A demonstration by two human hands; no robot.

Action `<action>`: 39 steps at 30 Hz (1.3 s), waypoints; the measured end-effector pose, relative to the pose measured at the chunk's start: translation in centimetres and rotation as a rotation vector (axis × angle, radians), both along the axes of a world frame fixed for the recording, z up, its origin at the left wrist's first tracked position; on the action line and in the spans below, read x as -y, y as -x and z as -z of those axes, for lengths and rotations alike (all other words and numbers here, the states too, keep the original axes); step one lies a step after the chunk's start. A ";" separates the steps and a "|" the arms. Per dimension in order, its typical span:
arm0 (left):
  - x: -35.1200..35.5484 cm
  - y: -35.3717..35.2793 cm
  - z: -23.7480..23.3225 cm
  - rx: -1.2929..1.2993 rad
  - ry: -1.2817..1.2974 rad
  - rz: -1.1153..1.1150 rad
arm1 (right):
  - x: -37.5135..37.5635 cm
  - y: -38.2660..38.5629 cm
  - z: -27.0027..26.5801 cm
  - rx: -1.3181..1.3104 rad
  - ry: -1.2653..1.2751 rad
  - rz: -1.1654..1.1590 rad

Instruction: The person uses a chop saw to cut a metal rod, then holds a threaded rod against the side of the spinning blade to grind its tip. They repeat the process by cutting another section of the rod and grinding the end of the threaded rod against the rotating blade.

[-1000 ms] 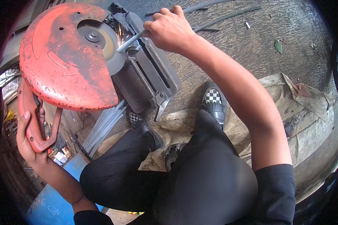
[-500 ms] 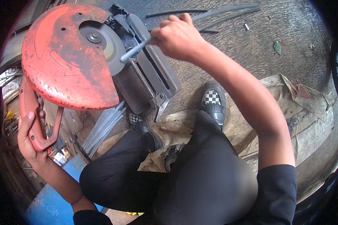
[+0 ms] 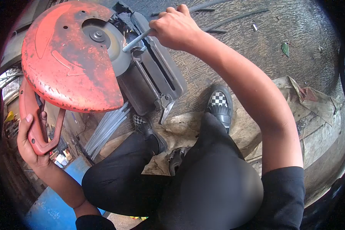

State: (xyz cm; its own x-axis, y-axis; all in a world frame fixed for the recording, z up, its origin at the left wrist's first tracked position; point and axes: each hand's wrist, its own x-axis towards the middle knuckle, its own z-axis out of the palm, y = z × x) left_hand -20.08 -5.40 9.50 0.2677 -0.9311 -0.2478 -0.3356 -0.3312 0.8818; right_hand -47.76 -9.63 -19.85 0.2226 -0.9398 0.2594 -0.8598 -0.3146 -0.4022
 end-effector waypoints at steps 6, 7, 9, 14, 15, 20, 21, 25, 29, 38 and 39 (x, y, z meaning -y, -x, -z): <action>0.2 -0.1 -0.1 -0.022 -0.024 0.060 | -0.8 -0.1 1.0 0.026 0.023 0.012; 0.2 0.0 -0.1 -0.023 -0.025 0.060 | -0.9 -0.1 1.0 0.038 0.031 0.009; 0.2 0.1 -0.1 -0.006 -0.009 0.045 | -1.1 -0.1 1.0 0.048 0.022 0.012; 0.0 0.1 0.0 0.047 -0.006 0.011 | -2.4 0.4 -0.2 0.089 0.015 0.005; 0.1 -0.1 -0.1 0.074 -0.027 0.041 | -3.0 0.8 -0.7 0.108 -0.012 -0.030; 0.3 -1.0 -0.4 0.077 -0.103 0.123 | -3.5 1.1 0.2 0.156 -0.112 0.026; 0.4 -1.0 -0.5 0.086 -0.097 0.096 | -3.4 1.0 0.4 0.160 -0.109 0.027; 0.0 0.2 0.0 0.063 -0.004 0.087 | -2.9 0.1 1.6 0.255 -0.112 0.066; 0.1 0.2 0.0 0.032 -0.015 0.078 | -1.7 -0.4 1.4 0.183 -0.083 0.056; 0.1 0.3 0.1 -0.007 0.002 0.015 | -1.4 0.0 0.7 0.048 0.023 0.017; 0.1 0.3 0.1 -0.008 0.001 0.028 | -1.6 0.1 0.5 0.047 0.015 0.015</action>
State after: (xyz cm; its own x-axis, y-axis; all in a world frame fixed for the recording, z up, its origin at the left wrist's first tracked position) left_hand -20.36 -5.48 9.40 0.2396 -0.9385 -0.2485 -0.3376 -0.3206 0.8850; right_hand -47.82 -8.08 -20.37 0.1961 -0.9388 0.2833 -0.8448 -0.3084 -0.4372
